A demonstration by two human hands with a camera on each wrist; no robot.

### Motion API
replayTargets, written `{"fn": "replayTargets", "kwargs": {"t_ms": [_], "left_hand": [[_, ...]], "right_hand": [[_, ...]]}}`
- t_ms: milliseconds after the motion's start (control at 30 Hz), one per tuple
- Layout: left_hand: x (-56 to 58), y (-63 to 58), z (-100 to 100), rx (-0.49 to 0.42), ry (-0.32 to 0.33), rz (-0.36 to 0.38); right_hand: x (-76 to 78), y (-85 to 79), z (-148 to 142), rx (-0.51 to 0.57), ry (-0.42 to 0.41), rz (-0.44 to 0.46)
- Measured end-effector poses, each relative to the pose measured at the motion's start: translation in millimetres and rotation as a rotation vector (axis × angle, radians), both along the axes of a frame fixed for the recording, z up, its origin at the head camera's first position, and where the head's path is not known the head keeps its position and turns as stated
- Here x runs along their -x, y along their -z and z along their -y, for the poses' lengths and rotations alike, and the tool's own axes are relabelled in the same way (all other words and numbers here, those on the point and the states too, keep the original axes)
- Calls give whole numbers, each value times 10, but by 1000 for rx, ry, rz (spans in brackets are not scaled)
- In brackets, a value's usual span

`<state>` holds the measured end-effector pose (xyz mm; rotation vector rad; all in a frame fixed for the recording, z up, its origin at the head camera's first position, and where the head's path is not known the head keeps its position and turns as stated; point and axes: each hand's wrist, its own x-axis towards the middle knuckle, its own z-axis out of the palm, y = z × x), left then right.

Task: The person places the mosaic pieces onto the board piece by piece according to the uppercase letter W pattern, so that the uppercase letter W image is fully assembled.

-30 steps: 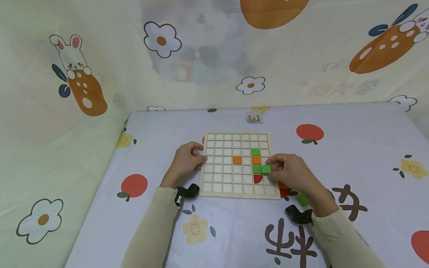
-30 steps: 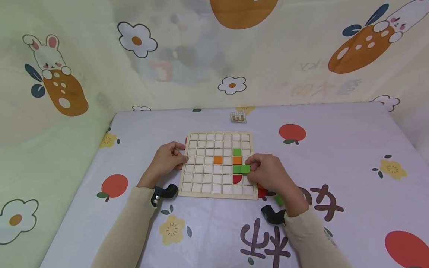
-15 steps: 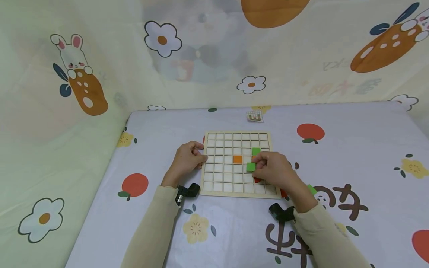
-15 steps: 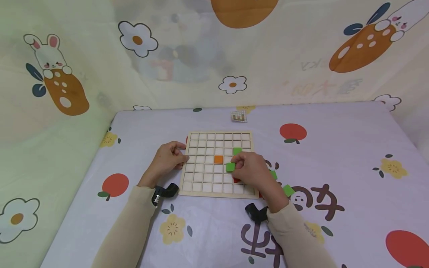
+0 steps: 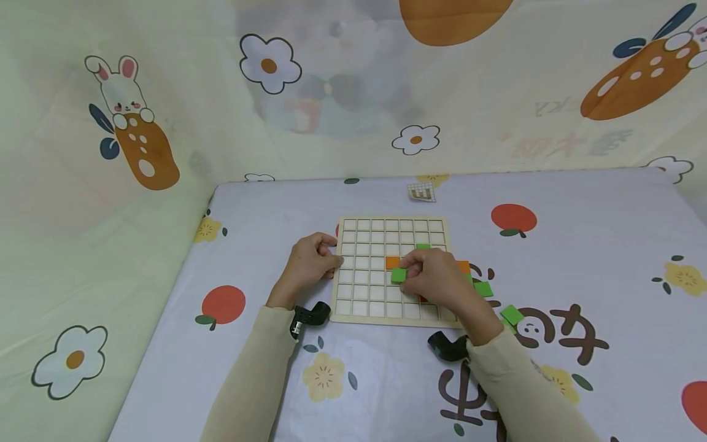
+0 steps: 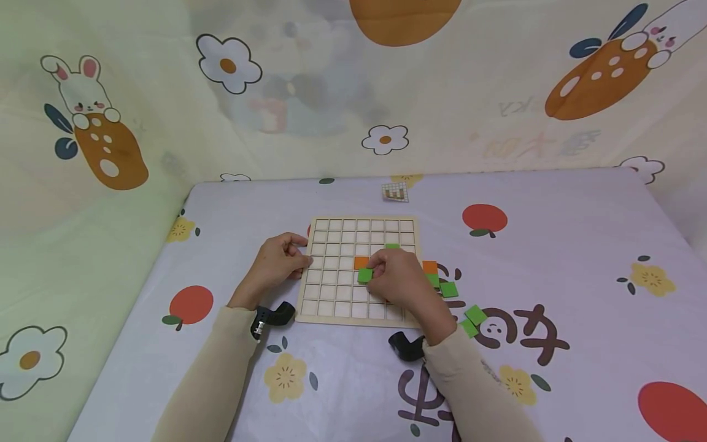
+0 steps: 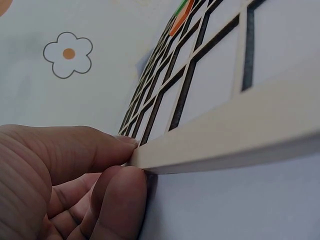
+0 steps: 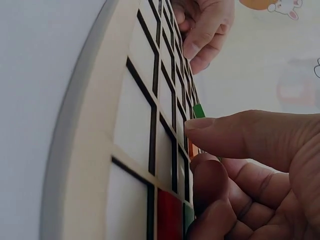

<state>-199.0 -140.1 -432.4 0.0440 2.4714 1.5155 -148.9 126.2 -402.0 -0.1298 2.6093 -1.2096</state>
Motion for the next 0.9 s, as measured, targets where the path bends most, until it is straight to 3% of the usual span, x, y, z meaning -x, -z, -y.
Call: {"fn": "replayTargets", "kwargs": {"t_ms": [900], "left_hand": [[-16, -32, -10, 8, 0, 2]], "right_hand": [[10, 11, 95, -42, -1, 3]]}}
